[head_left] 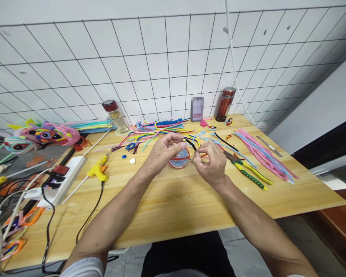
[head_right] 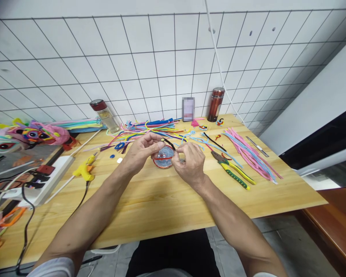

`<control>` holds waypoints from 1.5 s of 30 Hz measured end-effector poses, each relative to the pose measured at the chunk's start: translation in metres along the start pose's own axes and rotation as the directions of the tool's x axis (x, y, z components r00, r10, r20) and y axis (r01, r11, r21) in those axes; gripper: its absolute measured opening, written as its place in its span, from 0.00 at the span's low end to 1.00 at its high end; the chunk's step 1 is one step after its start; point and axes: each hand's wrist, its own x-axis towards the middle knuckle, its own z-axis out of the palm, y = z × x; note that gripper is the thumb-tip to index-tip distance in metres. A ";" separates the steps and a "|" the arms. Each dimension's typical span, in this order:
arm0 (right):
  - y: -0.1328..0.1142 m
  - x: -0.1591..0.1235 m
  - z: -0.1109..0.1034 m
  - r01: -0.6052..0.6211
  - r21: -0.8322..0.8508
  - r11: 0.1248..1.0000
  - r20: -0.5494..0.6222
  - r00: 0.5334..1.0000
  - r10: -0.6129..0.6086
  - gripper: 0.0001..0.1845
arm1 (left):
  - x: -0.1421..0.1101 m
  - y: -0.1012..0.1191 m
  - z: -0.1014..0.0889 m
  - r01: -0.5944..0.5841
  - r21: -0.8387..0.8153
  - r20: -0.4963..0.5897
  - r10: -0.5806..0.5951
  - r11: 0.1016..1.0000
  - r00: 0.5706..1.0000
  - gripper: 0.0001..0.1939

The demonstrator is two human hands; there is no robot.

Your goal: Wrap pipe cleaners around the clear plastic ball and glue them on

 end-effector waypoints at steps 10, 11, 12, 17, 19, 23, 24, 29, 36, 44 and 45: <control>-0.003 0.002 -0.005 -0.087 0.123 0.989 0.104 0.992 0.074 0.13 | -0.001 0.000 0.000 -0.087 0.168 0.003 0.088 0.982 0.996 0.16; -0.004 0.002 -0.005 -0.099 0.138 0.985 0.108 0.991 0.085 0.13 | -0.002 -0.002 0.001 -0.085 0.164 0.013 0.084 0.983 0.996 0.16; -0.005 0.002 -0.006 -0.106 0.143 0.984 0.110 0.990 0.091 0.11 | -0.002 -0.003 0.003 -0.081 0.163 0.030 0.077 0.983 0.997 0.15; -0.003 0.003 -0.004 -0.078 0.118 0.990 0.111 0.992 0.065 0.06 | -0.005 -0.002 0.003 -0.056 0.296 0.112 0.023 0.953 0.993 0.15; -0.002 0.002 -0.002 -0.038 0.098 0.995 0.099 0.995 0.028 0.07 | -0.006 0.000 0.001 -0.099 0.420 0.106 0.060 0.902 0.993 0.14; 0.000 -0.001 0.000 0.013 0.067 0.998 0.108 0.994 -0.020 0.06 | -0.007 0.004 -0.001 -0.224 0.572 0.137 0.178 0.789 0.974 0.08; 0.000 -0.002 0.001 0.011 0.061 0.998 0.118 0.993 -0.018 0.06 | -0.008 0.005 -0.001 -0.238 0.584 0.151 0.184 0.776 0.971 0.08; 0.002 -0.003 0.001 -0.036 0.117 0.992 0.137 0.990 0.020 0.06 | -0.007 0.002 -0.002 -0.233 0.557 0.186 0.154 0.797 0.971 0.06; 0.002 0.002 -0.004 -0.113 0.171 0.979 0.139 0.986 0.090 0.07 | -0.004 -0.001 0.001 -0.055 0.211 0.122 0.030 0.976 0.992 0.10; -0.002 0.000 0.000 -0.181 0.154 0.971 0.088 0.982 0.169 0.05 | -0.003 -0.013 0.014 0.066 -0.050 0.021 -0.065 0.997 0.998 0.18; -0.002 0.000 0.000 -0.189 0.152 0.970 0.081 0.981 0.178 0.05 | -0.003 -0.013 0.014 0.073 -0.071 0.031 -0.071 0.995 0.997 0.19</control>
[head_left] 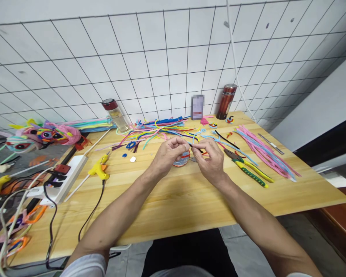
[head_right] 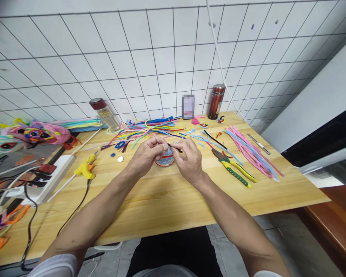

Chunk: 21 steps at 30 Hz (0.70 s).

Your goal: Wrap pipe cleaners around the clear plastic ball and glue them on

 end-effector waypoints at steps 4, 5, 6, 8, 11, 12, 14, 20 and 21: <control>0.000 0.001 -0.002 0.002 0.011 1.000 -0.053 0.999 -0.001 0.05 | -0.001 0.004 -0.002 -0.014 0.019 0.063 0.013 1.000 0.998 0.24; 0.000 0.001 -0.003 0.012 0.009 1.000 -0.061 0.998 -0.011 0.06 | -0.002 0.006 -0.003 -0.028 0.033 0.067 0.026 0.999 0.997 0.24; 0.000 0.002 -0.003 0.022 0.004 1.000 -0.062 0.998 -0.021 0.06 | -0.003 0.008 -0.004 -0.045 0.044 0.066 0.042 0.998 0.997 0.24; 0.000 0.001 -0.004 0.034 -0.004 0.999 -0.055 0.998 -0.035 0.07 | -0.005 0.011 -0.005 -0.071 0.057 0.063 0.068 0.996 0.996 0.23; -0.001 0.001 -0.004 0.047 0.019 0.999 -0.068 0.997 -0.046 0.08 | -0.005 0.011 -0.006 -0.095 0.062 0.071 0.090 0.994 0.993 0.21; -0.001 0.001 -0.004 0.052 0.022 0.998 -0.075 0.996 -0.050 0.08 | -0.005 0.010 -0.006 -0.098 0.062 0.077 0.093 0.993 0.993 0.21; -0.001 0.001 -0.004 0.058 0.005 0.998 -0.078 0.995 -0.057 0.07 | -0.005 0.008 -0.007 -0.097 0.064 0.089 0.092 0.993 0.992 0.20; 0.000 0.000 -0.003 0.065 -0.011 0.998 -0.061 0.996 -0.065 0.07 | -0.006 0.011 -0.010 -0.105 0.199 0.106 0.085 0.974 0.991 0.18; 0.000 0.000 -0.002 0.069 -0.005 0.998 -0.058 0.996 -0.069 0.07 | -0.007 0.014 -0.010 -0.108 0.233 0.112 0.084 0.966 0.990 0.18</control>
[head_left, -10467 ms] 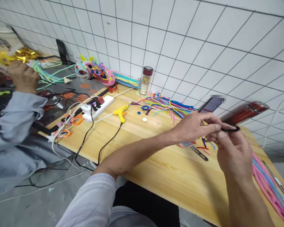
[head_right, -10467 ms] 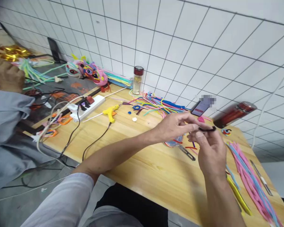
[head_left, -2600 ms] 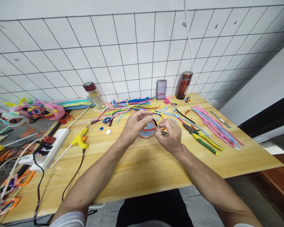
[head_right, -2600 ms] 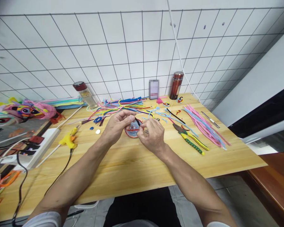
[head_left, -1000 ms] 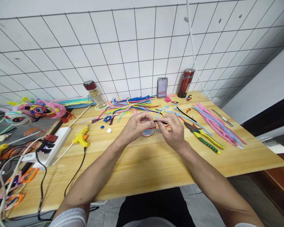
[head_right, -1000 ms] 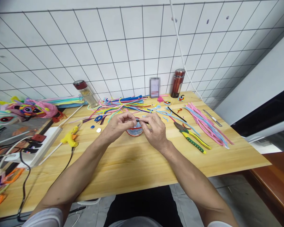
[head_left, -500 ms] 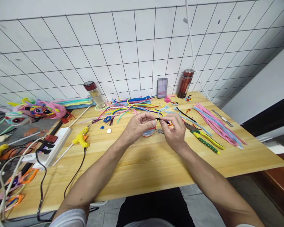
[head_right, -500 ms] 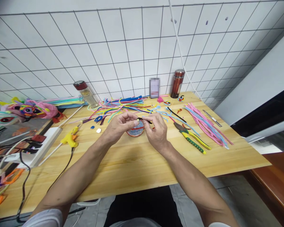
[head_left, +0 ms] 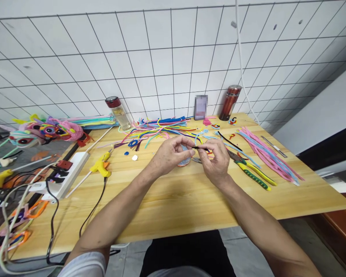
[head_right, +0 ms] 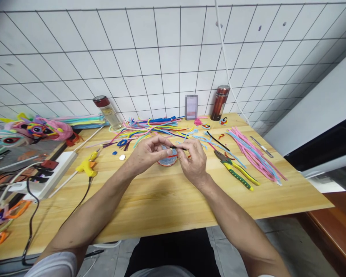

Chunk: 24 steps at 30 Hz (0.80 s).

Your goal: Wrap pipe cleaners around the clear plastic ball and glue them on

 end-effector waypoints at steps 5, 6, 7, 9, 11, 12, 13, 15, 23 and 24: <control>0.001 -0.001 0.000 0.010 0.034 0.999 0.007 1.000 -0.010 0.09 | -0.001 0.008 -0.004 -0.008 -0.058 0.062 0.012 0.998 0.998 0.18; 0.001 -0.001 0.000 0.009 0.035 0.999 0.013 1.000 -0.009 0.09 | 0.000 0.007 -0.004 0.018 -0.089 0.080 -0.011 0.996 0.997 0.19; 0.001 -0.002 0.000 0.006 0.035 0.999 0.022 1.000 -0.007 0.09 | 0.000 0.006 -0.004 0.054 -0.120 0.098 -0.042 0.991 0.994 0.20; 0.001 -0.003 -0.001 0.001 0.042 0.999 0.039 0.999 -0.002 0.09 | 0.001 0.003 -0.004 0.119 -0.185 0.124 -0.097 0.976 0.988 0.23; 0.001 -0.003 -0.001 -0.003 0.056 0.998 0.050 0.999 0.000 0.10 | 0.003 -0.001 -0.004 0.154 -0.239 0.132 -0.125 0.959 0.983 0.23; 0.001 -0.003 -0.001 -0.003 0.062 0.998 0.050 0.999 0.000 0.09 | 0.003 -0.003 -0.005 0.164 -0.258 0.134 -0.132 0.952 0.982 0.23; 0.001 -0.003 -0.002 -0.003 0.062 0.998 0.050 0.999 0.000 0.09 | 0.004 -0.004 -0.005 0.170 -0.275 0.136 -0.137 0.946 0.981 0.23; 0.000 -0.002 -0.002 -0.004 0.046 0.999 0.045 0.999 0.002 0.07 | 0.004 -0.005 -0.005 0.177 -0.305 0.139 -0.140 0.936 0.980 0.23; -0.003 0.002 -0.003 0.019 0.051 0.999 0.014 1.000 -0.020 0.06 | 0.002 0.000 -0.002 0.182 -0.346 0.170 -0.130 0.920 0.977 0.23; -0.004 0.003 -0.003 0.026 0.051 0.998 0.015 1.000 -0.027 0.07 | 0.002 0.001 -0.002 0.181 -0.346 0.170 -0.128 0.921 0.977 0.23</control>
